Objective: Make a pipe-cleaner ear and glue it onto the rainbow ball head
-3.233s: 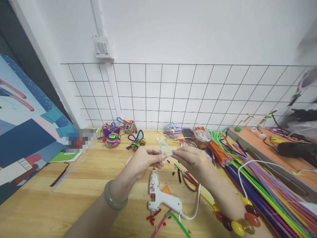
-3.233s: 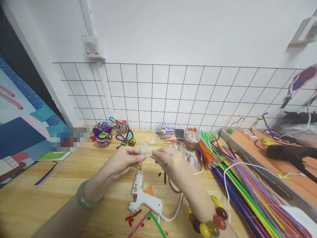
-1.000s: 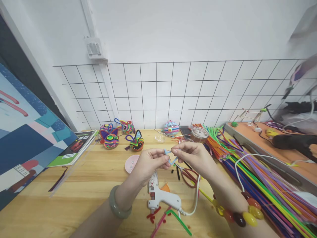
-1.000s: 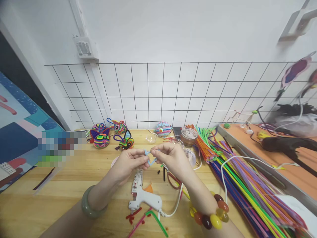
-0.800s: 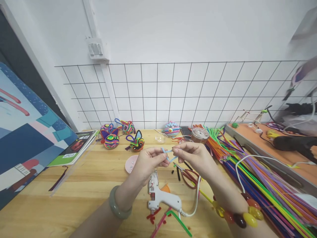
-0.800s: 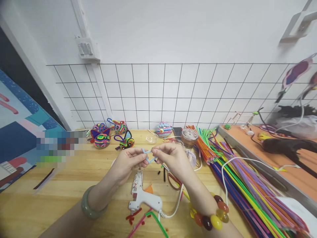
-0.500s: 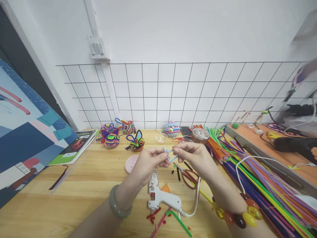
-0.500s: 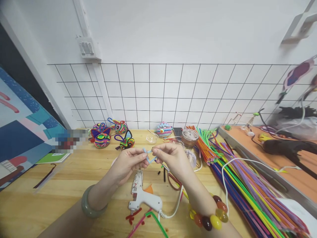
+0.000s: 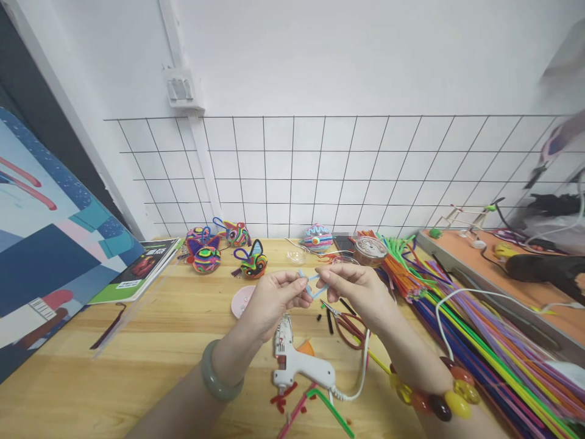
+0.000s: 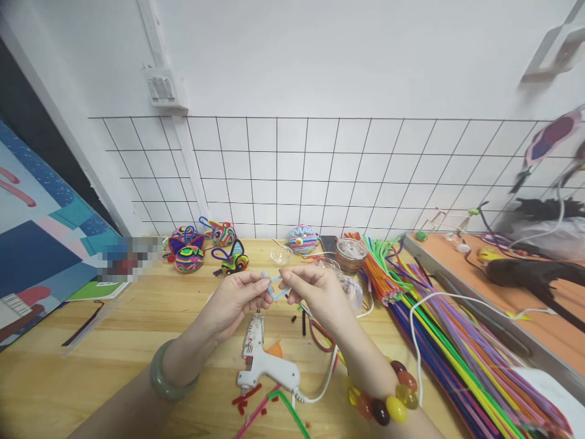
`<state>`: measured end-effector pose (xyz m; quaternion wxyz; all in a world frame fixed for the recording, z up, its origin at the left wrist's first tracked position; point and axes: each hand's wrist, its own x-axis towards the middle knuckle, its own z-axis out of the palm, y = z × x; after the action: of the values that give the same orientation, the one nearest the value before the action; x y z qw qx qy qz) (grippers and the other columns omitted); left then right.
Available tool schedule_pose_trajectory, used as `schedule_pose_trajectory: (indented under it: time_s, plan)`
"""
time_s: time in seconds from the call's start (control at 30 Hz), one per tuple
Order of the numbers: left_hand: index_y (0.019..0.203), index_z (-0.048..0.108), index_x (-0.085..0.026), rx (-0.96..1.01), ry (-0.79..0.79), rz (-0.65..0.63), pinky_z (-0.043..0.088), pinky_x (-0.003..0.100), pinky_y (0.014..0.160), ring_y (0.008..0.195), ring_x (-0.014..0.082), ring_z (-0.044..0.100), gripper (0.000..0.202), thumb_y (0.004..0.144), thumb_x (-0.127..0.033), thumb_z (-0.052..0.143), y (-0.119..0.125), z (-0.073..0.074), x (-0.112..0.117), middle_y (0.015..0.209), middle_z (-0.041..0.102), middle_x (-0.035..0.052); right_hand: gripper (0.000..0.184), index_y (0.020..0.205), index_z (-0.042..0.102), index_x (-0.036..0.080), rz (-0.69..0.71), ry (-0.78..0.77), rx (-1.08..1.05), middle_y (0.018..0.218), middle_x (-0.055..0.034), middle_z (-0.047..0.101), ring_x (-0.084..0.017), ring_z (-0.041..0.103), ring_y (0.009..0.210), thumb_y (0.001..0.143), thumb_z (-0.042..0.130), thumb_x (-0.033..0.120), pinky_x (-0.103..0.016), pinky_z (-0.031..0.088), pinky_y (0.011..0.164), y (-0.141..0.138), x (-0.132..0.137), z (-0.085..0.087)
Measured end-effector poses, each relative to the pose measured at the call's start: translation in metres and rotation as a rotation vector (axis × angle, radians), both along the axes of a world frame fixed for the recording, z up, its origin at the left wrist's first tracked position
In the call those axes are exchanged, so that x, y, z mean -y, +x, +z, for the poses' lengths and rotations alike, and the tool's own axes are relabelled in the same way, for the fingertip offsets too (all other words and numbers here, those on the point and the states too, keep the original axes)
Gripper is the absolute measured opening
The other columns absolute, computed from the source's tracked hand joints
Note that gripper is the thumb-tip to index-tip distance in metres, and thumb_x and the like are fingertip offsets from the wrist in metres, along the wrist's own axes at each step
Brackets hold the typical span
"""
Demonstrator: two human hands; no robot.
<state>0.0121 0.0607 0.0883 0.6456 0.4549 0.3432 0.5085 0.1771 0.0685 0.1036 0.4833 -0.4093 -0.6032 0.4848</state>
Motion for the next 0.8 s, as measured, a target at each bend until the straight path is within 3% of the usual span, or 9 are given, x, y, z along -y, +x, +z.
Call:
schedule_pose_trajectory:
  time_s: [0.23,0.33,0.5,0.8]
  plan:
    - [0.070,0.064,-0.010,0.031,-0.023,0.059,0.044,0.018,0.053,0.053,0.0081,0.056,0.018,0.068,-0.027,0.071,-0.0025,-0.0013,-0.0026,0.058,0.061,0.0019,0.039,0.095,0.068,0.014,0.063,-0.075,-0.126,0.060,-0.0023,0.062,-0.012,0.058,0.052,0.078,0.060,0.047,-0.024,0.045,0.052,0.0037,-0.0083,-0.0082]
    - [0.071,0.064,-0.010,0.044,-0.035,0.069,0.044,0.018,0.053,0.053,0.0079,0.055,0.018,0.068,-0.026,0.071,-0.0032,-0.0014,-0.0034,0.057,0.061,0.0018,0.037,0.090,0.067,0.014,0.060,-0.087,-0.158,0.067,-0.0037,0.063,-0.011,0.058,0.053,0.078,0.060,0.048,-0.024,0.045,0.052,0.0050,-0.0100,-0.0088]
    - [0.070,0.065,-0.010,0.025,-0.042,0.070,0.045,0.019,0.054,0.053,0.0082,0.055,0.019,0.067,-0.027,0.072,-0.0017,-0.0001,-0.0018,0.057,0.061,0.0020,0.031,0.084,0.067,0.014,0.038,-0.059,-0.088,0.053,-0.0007,0.061,-0.011,0.057,0.050,0.076,0.064,0.045,-0.023,0.044,0.051,0.0038,-0.0085,-0.0087]
    - [0.072,0.063,-0.011,0.043,-0.041,0.058,0.045,0.020,0.057,0.055,0.0087,0.057,0.018,0.068,-0.027,0.071,0.0017,-0.0001,0.0011,0.060,0.063,0.0021,0.021,0.071,0.068,0.016,-0.058,-0.005,-0.107,0.049,0.0010,0.061,-0.010,0.055,0.046,0.070,0.071,0.037,-0.023,0.043,0.051,-0.0010,-0.0055,-0.0065]
